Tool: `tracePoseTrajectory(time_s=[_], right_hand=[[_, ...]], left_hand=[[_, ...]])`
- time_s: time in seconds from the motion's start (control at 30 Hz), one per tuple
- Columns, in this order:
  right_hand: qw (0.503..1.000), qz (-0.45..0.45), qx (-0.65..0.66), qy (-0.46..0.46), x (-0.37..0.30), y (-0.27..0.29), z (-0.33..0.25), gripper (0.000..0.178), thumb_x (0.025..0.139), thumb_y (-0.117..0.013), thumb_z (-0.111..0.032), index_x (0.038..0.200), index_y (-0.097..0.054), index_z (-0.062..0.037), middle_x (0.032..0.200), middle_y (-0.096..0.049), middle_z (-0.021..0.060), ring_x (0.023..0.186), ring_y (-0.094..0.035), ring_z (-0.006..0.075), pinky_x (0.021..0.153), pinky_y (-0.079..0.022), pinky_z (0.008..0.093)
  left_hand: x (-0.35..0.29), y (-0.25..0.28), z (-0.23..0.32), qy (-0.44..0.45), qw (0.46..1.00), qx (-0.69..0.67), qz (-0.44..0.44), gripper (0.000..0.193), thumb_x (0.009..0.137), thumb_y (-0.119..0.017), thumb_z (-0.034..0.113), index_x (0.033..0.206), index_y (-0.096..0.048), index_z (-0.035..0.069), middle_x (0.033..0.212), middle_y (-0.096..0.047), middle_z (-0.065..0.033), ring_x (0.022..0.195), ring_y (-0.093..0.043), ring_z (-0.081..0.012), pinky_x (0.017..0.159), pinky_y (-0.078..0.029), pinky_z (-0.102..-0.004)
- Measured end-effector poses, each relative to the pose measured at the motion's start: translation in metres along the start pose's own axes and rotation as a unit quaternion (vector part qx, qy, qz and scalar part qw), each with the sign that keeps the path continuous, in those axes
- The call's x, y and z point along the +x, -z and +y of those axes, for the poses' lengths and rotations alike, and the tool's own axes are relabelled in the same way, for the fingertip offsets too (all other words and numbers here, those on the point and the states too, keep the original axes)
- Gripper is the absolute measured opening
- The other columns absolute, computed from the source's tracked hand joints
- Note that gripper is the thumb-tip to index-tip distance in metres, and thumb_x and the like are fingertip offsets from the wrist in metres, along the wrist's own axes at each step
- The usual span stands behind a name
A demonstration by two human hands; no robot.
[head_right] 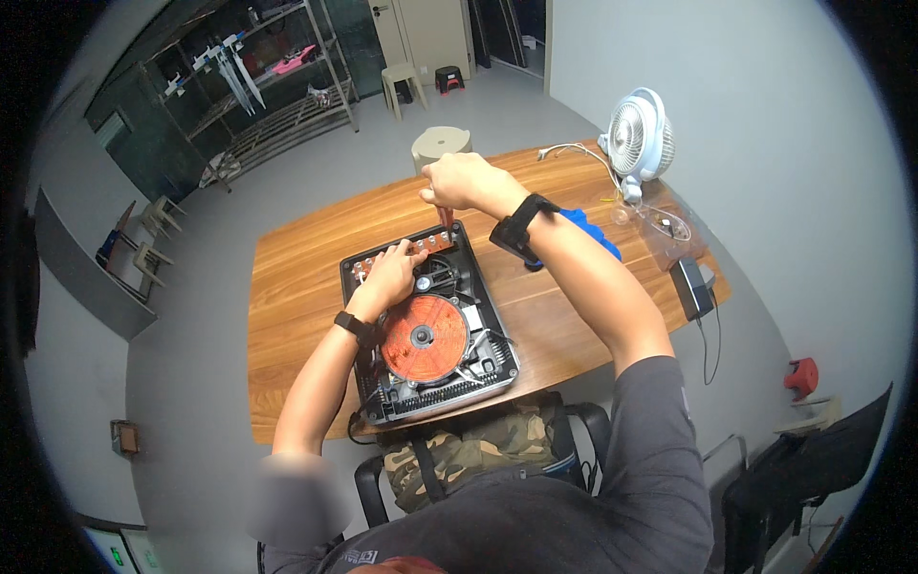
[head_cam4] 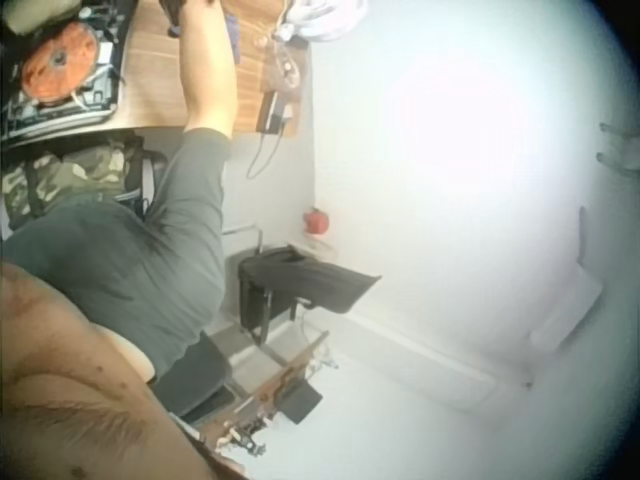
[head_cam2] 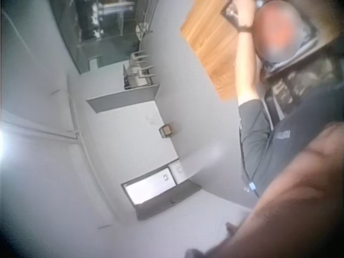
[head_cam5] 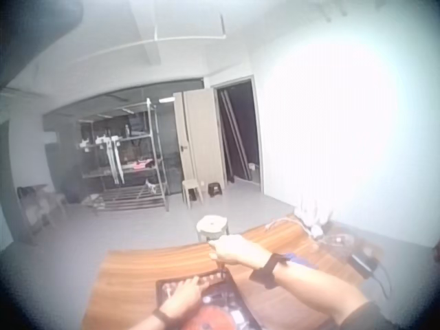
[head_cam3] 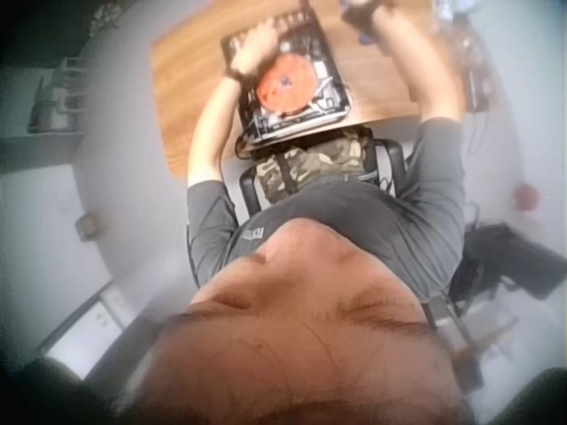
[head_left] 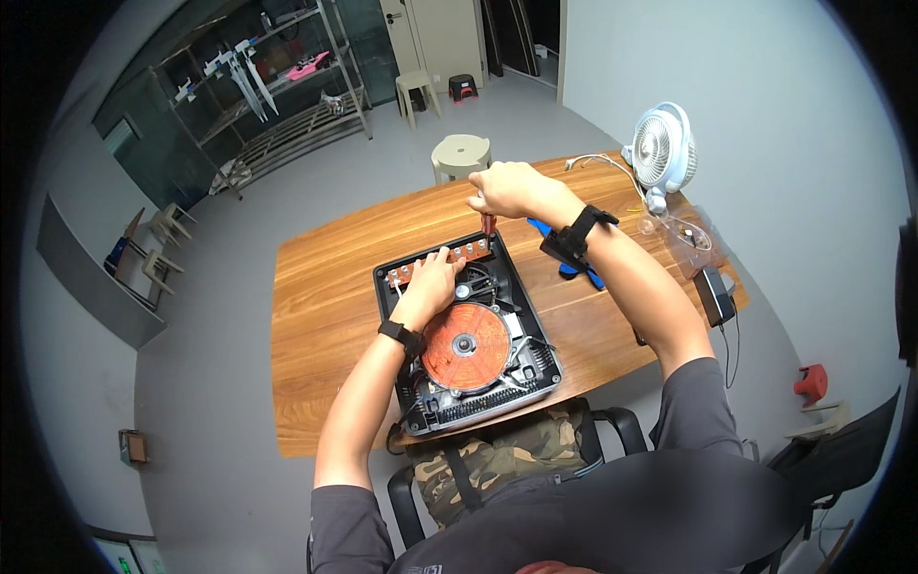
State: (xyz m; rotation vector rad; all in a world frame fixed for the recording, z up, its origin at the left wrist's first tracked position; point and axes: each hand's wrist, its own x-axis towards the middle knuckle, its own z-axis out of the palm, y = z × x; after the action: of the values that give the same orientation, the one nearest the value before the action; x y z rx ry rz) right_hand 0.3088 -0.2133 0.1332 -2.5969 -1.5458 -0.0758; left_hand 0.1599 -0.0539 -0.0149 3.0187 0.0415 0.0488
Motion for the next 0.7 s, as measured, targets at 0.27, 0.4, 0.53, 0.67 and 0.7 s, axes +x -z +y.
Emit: tracePoseTrajectory(time_s=[0.27, 0.4, 0.53, 0.67, 0.7], right_hand=[[0.999, -0.006, -0.007, -0.041, -0.001, 0.002, -0.005, 0.042, 0.095, -0.056, -0.039, 0.106, -0.067, -0.0003, 0.090, -0.072, 0.0260, 0.091, -0.071, 0.0410, 0.084, -0.057, 0.0490], [1.000, -0.003, 0.021, -0.002, 0.001, 0.001, -0.002, 0.041, 0.096, -0.055, -0.037, 0.111, -0.066, -0.0008, 0.090, -0.072, 0.0258, 0.091, -0.071, 0.0412, 0.084, -0.057, 0.0488], [0.999, -0.023, -0.013, -0.025, 0.005, 0.000, -0.003, 0.041, 0.096, -0.054, -0.037, 0.111, -0.066, -0.0009, 0.091, -0.072, 0.0258, 0.091, -0.071, 0.0413, 0.085, -0.057, 0.0487], [0.996, -0.051, -0.046, -0.057, 0.003, 0.007, -0.009, 0.042, 0.096, -0.055, -0.037, 0.113, -0.066, -0.0005, 0.090, -0.072, 0.0255, 0.091, -0.071, 0.0413, 0.084, -0.057, 0.0483], [0.997, -0.030, -0.040, -0.056, 0.002, 0.005, -0.009, 0.041, 0.096, -0.055, -0.037, 0.113, -0.065, -0.0003, 0.090, -0.072, 0.0252, 0.091, -0.071, 0.0414, 0.084, -0.057, 0.0483]], left_hand=[[0.001, -0.002, 0.000, -0.005, 1.000, 0.006, 0.004, 0.052, 0.087, -0.054, 0.004, 0.138, -0.062, 0.013, 0.140, -0.050, -0.0227, 0.129, -0.051, -0.0390, 0.109, -0.041, -0.0550], [0.002, -0.011, -0.007, -0.025, 0.999, 0.022, 0.039, 0.045, 0.090, -0.056, 0.007, 0.134, -0.063, 0.012, 0.128, -0.054, -0.0186, 0.124, -0.054, -0.0369, 0.104, -0.044, -0.0591], [0.003, -0.012, -0.007, -0.018, 1.000, 0.018, 0.018, 0.048, 0.089, -0.054, 0.006, 0.136, -0.063, 0.013, 0.132, -0.053, -0.0204, 0.126, -0.053, -0.0377, 0.106, -0.043, -0.0568], [0.001, -0.004, -0.003, -0.006, 1.000, 0.012, -0.005, 0.054, 0.087, -0.051, 0.003, 0.139, -0.063, 0.014, 0.141, -0.050, -0.0239, 0.129, -0.051, -0.0393, 0.108, -0.042, -0.0522], [0.001, -0.004, -0.003, -0.009, 1.000, 0.012, -0.001, 0.054, 0.087, -0.051, 0.002, 0.139, -0.063, 0.014, 0.141, -0.051, -0.0238, 0.129, -0.051, -0.0393, 0.108, -0.042, -0.0522]])
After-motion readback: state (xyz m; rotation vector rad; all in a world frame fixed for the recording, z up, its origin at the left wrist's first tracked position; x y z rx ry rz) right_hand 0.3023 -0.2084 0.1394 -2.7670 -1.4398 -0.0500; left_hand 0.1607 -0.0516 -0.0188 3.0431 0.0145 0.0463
